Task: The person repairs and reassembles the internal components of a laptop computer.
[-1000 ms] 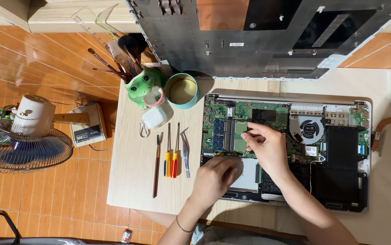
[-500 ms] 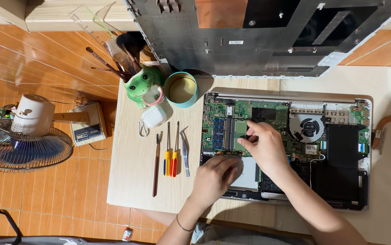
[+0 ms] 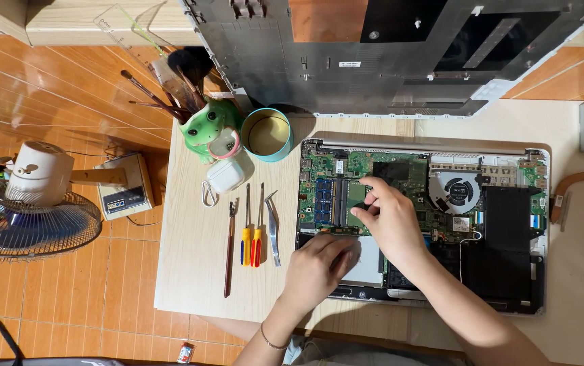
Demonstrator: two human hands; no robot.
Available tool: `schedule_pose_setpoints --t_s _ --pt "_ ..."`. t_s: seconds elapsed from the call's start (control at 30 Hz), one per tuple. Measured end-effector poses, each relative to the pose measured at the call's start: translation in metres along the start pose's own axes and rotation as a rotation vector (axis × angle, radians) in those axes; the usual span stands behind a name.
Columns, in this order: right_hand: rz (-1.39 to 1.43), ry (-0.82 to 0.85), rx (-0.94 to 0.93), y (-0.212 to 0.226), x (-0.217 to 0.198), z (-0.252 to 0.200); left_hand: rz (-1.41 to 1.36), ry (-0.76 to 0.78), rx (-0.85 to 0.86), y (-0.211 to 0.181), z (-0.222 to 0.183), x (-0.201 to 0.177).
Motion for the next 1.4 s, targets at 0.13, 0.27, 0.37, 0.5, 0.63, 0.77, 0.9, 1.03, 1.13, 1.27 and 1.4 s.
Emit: schedule_pose_setpoints --t_s 0.13,0.27,0.37,0.5,0.63,0.77,0.9,1.03,1.13,1.27,1.4 --pt "-0.01 0.002 -0.011 0.002 -0.001 0.0 -0.01 -0.002 -0.001 0.001 0.001 0.0" --pt "-0.07 -0.02 -0.086 -0.003 0.004 -0.006 -0.008 -0.005 0.019 0.0 0.001 -0.002" --pt "-0.258 -0.104 -0.218 0.005 0.008 -0.012 -0.015 0.002 0.017 0.0 0.003 -0.003" --pt "-0.666 -0.209 -0.374 0.016 0.019 -0.024 -0.015 -0.01 0.017 0.002 0.001 0.0" --pt "-0.632 -0.029 -0.326 -0.014 0.02 -0.001 -0.014 -0.002 0.042 0.003 -0.001 0.0" --pt "-0.482 0.033 -0.307 -0.003 -0.014 0.008 0.005 -0.005 0.046 0.003 -0.002 0.001" --pt "-0.403 -0.027 -0.249 0.002 -0.026 0.01 0.013 -0.029 0.054 -0.001 -0.001 -0.001" --pt "-0.324 -0.126 -0.275 0.002 -0.026 0.01 0.017 -0.011 0.048 0.001 0.0 0.0" --pt "-0.316 -0.223 -0.338 0.005 -0.025 0.002 0.025 -0.013 0.052 -0.002 -0.001 -0.002" --pt "-0.468 -0.23 -0.384 0.002 -0.013 -0.006 -0.024 -0.024 0.044 0.0 -0.002 -0.002" --pt "-0.554 -0.21 -0.444 0.002 -0.005 -0.01 -0.087 0.094 -0.037 0.003 0.017 -0.015"
Point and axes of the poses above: each hand's wrist, its own z-axis towards the middle knuckle, its own x-axis out of the palm, y = z × x, the point moved 6 cm from there along z, towards the middle knuckle, and after that the axes turned 11 degrees about y, right-handed, at the moved point
